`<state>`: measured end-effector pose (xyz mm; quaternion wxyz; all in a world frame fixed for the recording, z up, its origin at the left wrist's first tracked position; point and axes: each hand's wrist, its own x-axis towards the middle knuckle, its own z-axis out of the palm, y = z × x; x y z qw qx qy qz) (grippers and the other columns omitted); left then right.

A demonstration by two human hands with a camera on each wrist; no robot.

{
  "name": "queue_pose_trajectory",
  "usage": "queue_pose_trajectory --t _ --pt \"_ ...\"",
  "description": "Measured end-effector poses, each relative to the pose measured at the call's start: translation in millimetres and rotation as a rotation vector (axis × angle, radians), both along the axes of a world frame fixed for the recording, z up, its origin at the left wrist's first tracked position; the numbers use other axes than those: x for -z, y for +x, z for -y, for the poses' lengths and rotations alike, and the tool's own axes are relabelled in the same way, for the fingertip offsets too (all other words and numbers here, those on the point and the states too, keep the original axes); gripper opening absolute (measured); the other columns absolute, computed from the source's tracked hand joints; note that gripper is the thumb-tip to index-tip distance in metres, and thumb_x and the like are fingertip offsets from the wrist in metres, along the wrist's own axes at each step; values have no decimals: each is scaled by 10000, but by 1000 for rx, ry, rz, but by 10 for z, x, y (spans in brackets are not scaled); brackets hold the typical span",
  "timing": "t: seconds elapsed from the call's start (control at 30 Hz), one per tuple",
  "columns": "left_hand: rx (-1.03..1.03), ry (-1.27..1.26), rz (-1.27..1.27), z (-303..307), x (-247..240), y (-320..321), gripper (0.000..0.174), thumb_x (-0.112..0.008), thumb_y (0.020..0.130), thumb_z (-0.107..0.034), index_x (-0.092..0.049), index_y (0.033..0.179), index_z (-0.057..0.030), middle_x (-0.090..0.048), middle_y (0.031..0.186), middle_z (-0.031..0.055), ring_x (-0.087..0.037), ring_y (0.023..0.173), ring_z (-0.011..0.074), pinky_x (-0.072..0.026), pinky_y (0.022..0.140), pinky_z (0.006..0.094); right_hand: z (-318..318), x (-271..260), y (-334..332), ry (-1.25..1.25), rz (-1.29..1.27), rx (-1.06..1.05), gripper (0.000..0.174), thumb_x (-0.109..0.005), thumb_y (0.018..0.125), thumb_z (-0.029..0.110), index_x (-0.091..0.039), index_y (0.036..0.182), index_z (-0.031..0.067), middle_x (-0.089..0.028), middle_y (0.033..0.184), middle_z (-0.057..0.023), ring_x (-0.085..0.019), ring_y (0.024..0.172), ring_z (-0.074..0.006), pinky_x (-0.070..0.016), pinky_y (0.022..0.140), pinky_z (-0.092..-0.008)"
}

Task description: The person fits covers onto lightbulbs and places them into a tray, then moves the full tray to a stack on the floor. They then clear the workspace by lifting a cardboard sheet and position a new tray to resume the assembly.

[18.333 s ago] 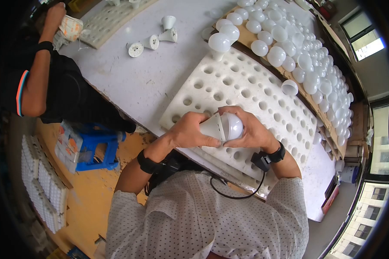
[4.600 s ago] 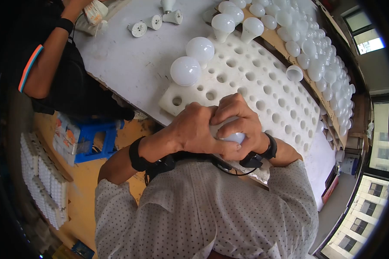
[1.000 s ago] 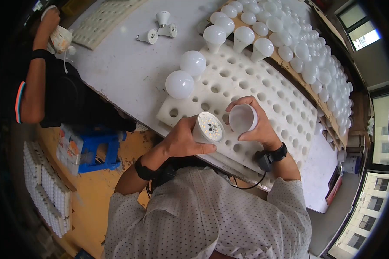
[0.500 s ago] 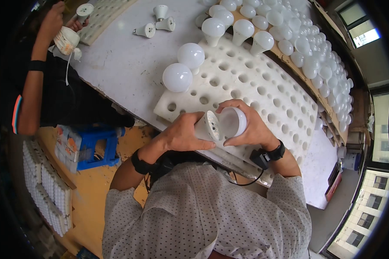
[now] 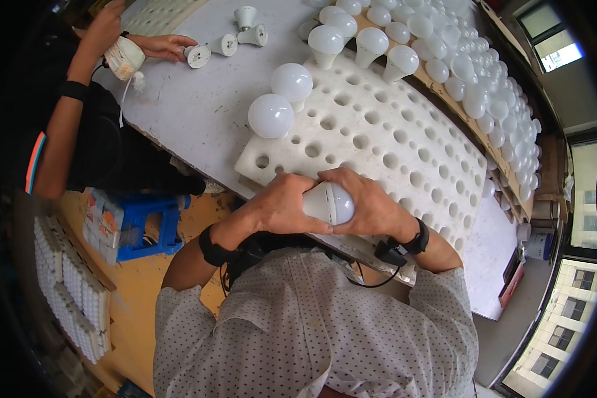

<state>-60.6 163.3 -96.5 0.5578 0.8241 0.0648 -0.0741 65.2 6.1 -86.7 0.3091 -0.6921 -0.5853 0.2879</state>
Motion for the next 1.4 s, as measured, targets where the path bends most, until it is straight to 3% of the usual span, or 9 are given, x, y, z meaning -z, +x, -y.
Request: queue_pose_trajectory --t 0.23,0.57,0.73,0.97,1.03,1.07,1.13,1.23,1.4 --pt "41 36 128 69 -10 -22 591 -837 528 -320 -603 898 76 -650 813 192 -658 756 257 -516 698 317 12 224 -61 532 -67 -107 608 -804 587 140 -526 1123 61 -497 1038 -110 -480 965 -263 -430 801 -360" --pt "98 38 169 173 -120 -42 639 -819 540 -435 -588 843 77 -633 746 201 -657 706 260 -513 645 318 60 130 -91 669 -154 -134 326 -770 607 157 -632 893 83 -504 995 -81 -479 882 -235 -412 756 -350" --pt "45 81 426 232 -103 -6 621 -786 595 -459 -584 839 76 -626 716 201 -652 667 270 -514 613 331 21 244 -83 836 -114 -157 535 -754 633 195 -534 1109 87 -466 1110 -164 -488 992 -311 -423 807 -406" --pt "44 -48 189 130 -2 29 619 -739 633 -463 -568 863 86 -614 668 204 -639 620 317 -511 565 349 -66 297 -16 967 157 -169 902 -763 631 149 -240 1367 152 -339 1258 -234 -454 1082 -401 -424 867 -460" --pt "-48 233 395 155 58 0 610 -742 624 -438 -560 866 92 -600 637 189 -630 590 304 -504 538 347 -31 224 -30 780 95 -89 961 -769 617 115 -203 1391 168 -268 1324 -250 -427 1124 -428 -429 864 -481" --pt "-52 235 398 162 37 -4 610 -742 624 -438 -560 866 92 -600 637 189 -630 590 304 -504 538 347 -19 160 -112 558 -69 62 966 -785 601 136 -222 1385 113 -328 1312 -241 -451 1129 -390 -437 873 -451" --pt "-188 529 664 160 -24 2 583 -706 618 -469 -571 773 77 -590 599 200 -624 550 301 -508 522 342 14 173 -132 464 -50 78 962 -794 591 148 -238 1374 78 -379 1281 -229 -474 1112 -364 -441 877 -424" --pt "-201 584 686 170 54 -44 601 -680 654 -507 -573 791 68 -588 598 196 -630 565 295 -505 519 354 33 140 -81 346 100 74 932 -802 576 171 -286 1333 -3 -489 1201 -209 -522 1061 -329 -450 879 -368" --pt "-97 295 371 96 45 -61 607 -661 724 -502 -571 893 74 -601 684 200 -630 616 306 -497 532 368 -2 66 -48 367 295 -122 909 -762 603 115 -255 1351 14 -480 1208 -220 -509 1074 -359 -480 840 -384"
